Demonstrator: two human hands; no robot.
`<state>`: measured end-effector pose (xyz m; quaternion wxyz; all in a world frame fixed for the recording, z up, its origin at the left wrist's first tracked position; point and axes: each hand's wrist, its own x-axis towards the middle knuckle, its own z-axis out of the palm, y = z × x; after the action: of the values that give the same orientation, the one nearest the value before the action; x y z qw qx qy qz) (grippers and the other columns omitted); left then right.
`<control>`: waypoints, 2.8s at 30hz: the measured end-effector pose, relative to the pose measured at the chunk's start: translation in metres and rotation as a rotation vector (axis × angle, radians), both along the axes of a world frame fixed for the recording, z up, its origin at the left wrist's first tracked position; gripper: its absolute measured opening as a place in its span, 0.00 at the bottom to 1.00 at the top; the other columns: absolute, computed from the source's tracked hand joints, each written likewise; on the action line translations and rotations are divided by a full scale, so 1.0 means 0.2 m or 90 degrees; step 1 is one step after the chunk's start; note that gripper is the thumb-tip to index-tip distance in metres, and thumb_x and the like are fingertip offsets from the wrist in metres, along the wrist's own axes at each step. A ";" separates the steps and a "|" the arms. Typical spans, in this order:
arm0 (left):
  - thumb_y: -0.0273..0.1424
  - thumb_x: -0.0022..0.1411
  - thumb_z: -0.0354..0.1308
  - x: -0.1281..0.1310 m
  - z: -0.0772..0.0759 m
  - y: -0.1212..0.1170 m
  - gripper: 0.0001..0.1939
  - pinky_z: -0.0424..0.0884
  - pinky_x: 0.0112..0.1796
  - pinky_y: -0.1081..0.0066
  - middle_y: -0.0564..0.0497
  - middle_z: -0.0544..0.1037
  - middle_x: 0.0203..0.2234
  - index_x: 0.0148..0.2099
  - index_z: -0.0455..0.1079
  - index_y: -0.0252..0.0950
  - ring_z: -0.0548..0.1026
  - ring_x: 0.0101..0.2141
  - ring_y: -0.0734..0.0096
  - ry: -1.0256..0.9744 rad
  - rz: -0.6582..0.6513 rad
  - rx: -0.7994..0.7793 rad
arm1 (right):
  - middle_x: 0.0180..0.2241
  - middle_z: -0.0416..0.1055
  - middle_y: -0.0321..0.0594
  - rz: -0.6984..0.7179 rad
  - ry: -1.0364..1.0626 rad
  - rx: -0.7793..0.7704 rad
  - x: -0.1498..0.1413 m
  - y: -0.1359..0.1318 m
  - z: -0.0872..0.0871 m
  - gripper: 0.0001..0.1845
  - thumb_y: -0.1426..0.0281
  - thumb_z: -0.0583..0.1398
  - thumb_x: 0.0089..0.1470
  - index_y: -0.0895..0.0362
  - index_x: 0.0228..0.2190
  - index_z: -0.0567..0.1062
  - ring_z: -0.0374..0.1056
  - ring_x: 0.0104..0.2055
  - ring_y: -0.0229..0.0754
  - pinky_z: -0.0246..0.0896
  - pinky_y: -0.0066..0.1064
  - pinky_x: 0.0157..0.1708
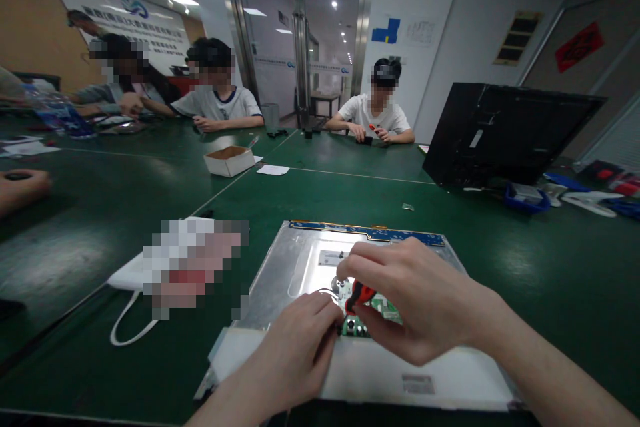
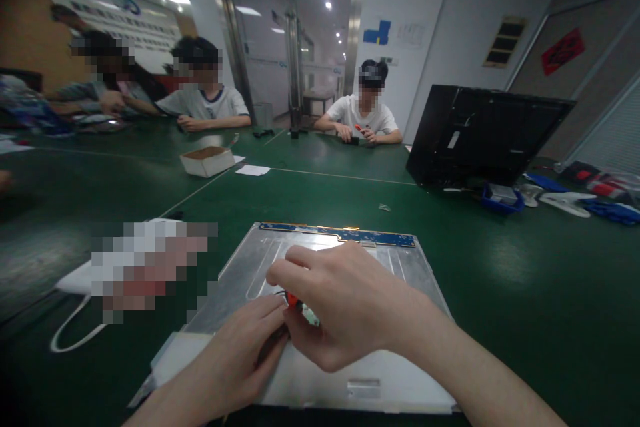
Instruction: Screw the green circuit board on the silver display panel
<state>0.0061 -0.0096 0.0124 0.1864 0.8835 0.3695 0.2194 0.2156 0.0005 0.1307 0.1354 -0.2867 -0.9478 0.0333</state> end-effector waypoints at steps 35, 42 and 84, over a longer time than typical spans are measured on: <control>0.21 0.63 0.47 0.00 0.00 0.00 0.11 0.70 0.38 0.61 0.47 0.75 0.39 0.43 0.67 0.39 0.73 0.39 0.60 -0.027 -0.004 0.006 | 0.34 0.74 0.36 -0.032 -0.024 0.019 -0.01 0.01 0.00 0.06 0.67 0.57 0.62 0.56 0.38 0.71 0.64 0.29 0.37 0.44 0.32 0.25; 0.22 0.63 0.47 0.00 -0.02 0.00 0.10 0.70 0.38 0.61 0.46 0.75 0.37 0.40 0.67 0.38 0.72 0.38 0.59 0.005 0.004 -0.007 | 0.35 0.71 0.38 -0.006 -0.009 -0.004 0.00 0.01 0.00 0.10 0.71 0.58 0.54 0.57 0.40 0.69 0.61 0.29 0.38 0.46 0.32 0.24; 0.22 0.64 0.47 0.00 0.00 0.00 0.10 0.70 0.37 0.62 0.47 0.75 0.37 0.41 0.68 0.38 0.72 0.38 0.60 -0.005 0.004 -0.005 | 0.34 0.72 0.38 0.002 0.000 -0.002 0.01 0.00 0.01 0.11 0.70 0.59 0.52 0.57 0.40 0.69 0.62 0.30 0.39 0.45 0.30 0.24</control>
<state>0.0064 -0.0090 0.0117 0.1907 0.8807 0.3726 0.2217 0.2168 0.0004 0.1322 0.1346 -0.2850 -0.9484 0.0348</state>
